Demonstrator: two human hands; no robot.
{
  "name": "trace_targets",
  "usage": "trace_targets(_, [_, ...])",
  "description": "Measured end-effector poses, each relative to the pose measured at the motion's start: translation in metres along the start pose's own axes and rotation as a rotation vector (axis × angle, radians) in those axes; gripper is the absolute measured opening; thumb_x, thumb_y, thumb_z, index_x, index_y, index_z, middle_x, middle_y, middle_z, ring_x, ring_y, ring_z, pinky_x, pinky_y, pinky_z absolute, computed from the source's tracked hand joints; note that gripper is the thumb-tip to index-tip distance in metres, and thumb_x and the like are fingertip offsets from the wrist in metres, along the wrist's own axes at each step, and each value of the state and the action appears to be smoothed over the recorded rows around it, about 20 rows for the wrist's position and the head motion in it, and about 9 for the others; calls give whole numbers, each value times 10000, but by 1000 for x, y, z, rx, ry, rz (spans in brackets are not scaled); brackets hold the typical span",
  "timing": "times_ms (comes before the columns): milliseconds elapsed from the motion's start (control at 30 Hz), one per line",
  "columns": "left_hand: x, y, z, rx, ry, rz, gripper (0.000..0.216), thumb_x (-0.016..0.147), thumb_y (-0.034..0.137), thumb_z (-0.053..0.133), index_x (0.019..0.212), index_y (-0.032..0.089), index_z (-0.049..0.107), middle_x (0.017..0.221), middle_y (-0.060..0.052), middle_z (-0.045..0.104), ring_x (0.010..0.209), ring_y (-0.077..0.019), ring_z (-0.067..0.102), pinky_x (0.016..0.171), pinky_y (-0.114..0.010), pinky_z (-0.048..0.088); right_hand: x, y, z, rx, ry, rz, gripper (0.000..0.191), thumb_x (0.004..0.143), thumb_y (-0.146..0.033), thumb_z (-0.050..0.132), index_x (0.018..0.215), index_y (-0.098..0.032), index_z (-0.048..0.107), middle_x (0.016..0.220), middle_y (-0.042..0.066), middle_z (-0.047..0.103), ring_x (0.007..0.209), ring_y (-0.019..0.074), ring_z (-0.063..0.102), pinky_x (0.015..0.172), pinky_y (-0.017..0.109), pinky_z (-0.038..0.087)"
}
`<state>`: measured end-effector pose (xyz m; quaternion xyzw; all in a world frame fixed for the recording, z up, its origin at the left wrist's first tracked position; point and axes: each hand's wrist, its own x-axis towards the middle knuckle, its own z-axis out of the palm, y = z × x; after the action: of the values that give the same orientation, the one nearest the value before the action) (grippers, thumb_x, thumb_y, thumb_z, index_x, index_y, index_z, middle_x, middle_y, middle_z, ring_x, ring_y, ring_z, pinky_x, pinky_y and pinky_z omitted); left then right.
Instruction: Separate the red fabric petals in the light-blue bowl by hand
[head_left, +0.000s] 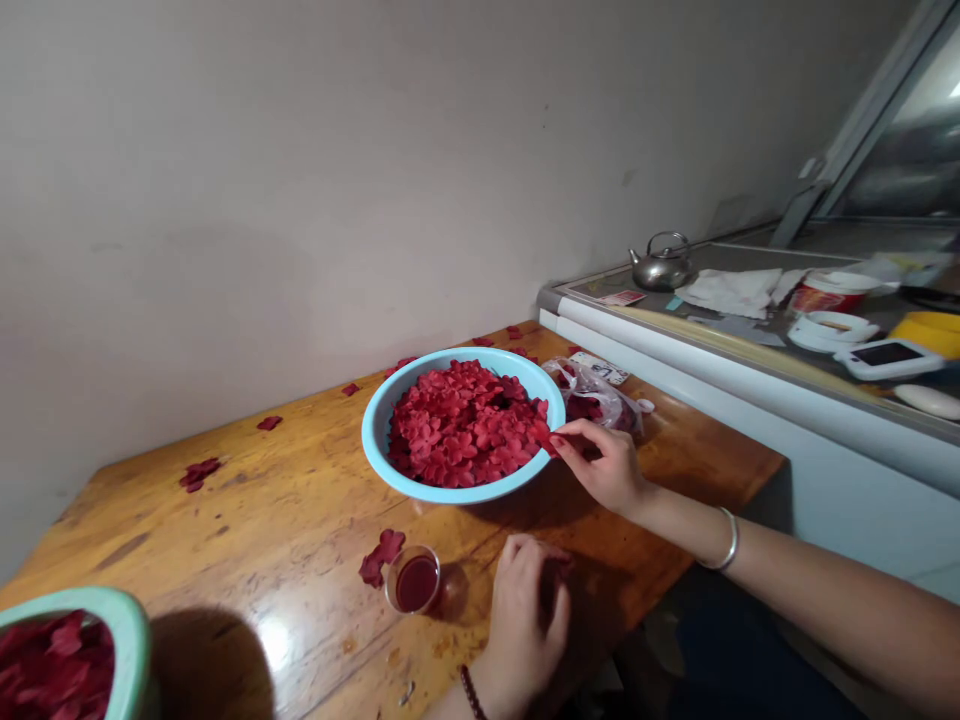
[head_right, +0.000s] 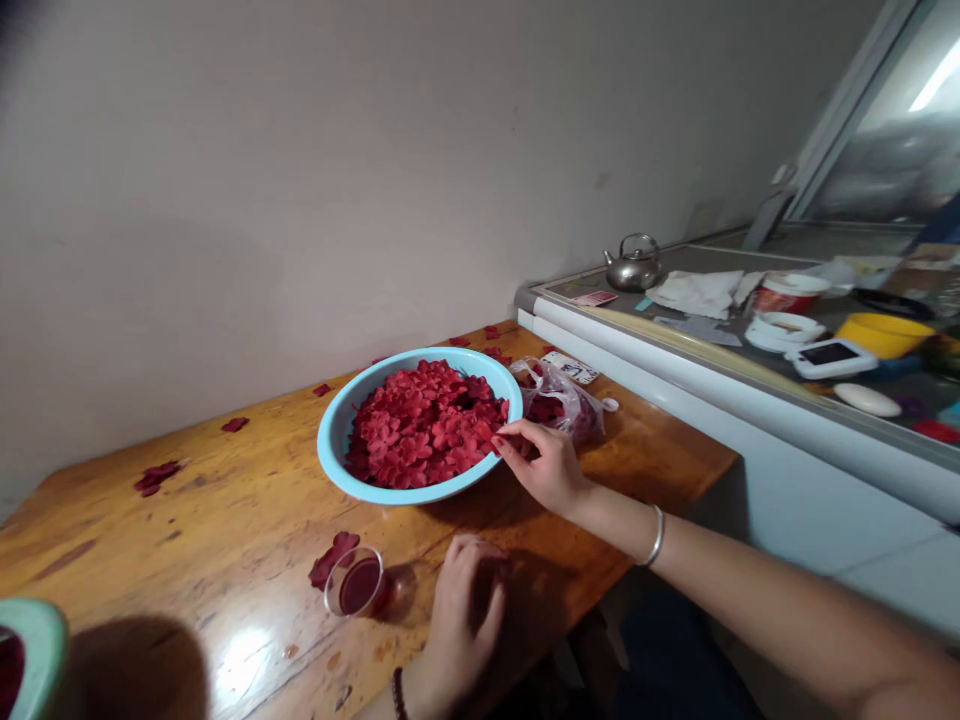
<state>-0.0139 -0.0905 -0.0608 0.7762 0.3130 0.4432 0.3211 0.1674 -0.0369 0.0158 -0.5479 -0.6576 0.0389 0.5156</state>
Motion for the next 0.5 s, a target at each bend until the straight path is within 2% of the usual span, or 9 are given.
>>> trace_targets(100, [0, -1, 1, 9, 18, -5, 188, 867, 105, 459, 937, 216, 594, 874, -60, 640, 839, -212, 604, 742, -366, 543, -31, -8, -3, -24, 41, -100, 167, 936, -346, 509, 869, -239, 618, 671, 35, 692, 554, 174, 638, 554, 285, 509])
trace_targets(167, [0, -2, 2, 17, 64, -38, 172, 868, 121, 463, 930, 210, 597, 895, -63, 645, 855, -212, 613, 766, -375, 544, -52, -5, -4, -55, -3, -302, 137, 935, -276, 461, 908, -238, 590, 724, 51, 710, 580, 179, 654, 571, 296, 511])
trace_targets(233, [1, -3, 3, 35, 134, -90, 162, 867, 132, 465, 915, 208, 599, 892, -63, 648, 854, -213, 618, 768, -378, 542, -68, 2, -4, -36, -165, -549, 102, 911, -240, 466, 902, -248, 568, 718, 29, 710, 543, 165, 641, 543, 285, 497])
trace_targets(267, [2, -4, 4, 48, 164, -119, 160, 866, 133, 464, 906, 209, 599, 886, -61, 650, 852, -214, 620, 767, -379, 539, -74, 5, -2, -43, -196, -589, 105, 906, -220, 460, 899, -249, 560, 713, 22, 706, 528, 162, 631, 536, 284, 492])
trace_targets(367, [5, -7, 6, 88, 204, -183, 165, 847, 116, 472, 899, 211, 597, 880, -55, 653, 857, -215, 621, 775, -381, 531, -88, 9, 8, -30, -142, -494, 122, 917, -213, 437, 884, -247, 549, 683, 24, 680, 531, 172, 624, 547, 299, 502])
trace_targets(500, [7, -8, 6, 156, 204, -218, 189, 821, 92, 504, 936, 214, 592, 927, -47, 669, 901, -219, 615, 821, -397, 506, -107, 3, 19, 179, -122, -157, 175, 991, -310, 377, 891, -254, 509, 654, 10, 647, 514, 165, 611, 499, 276, 499])
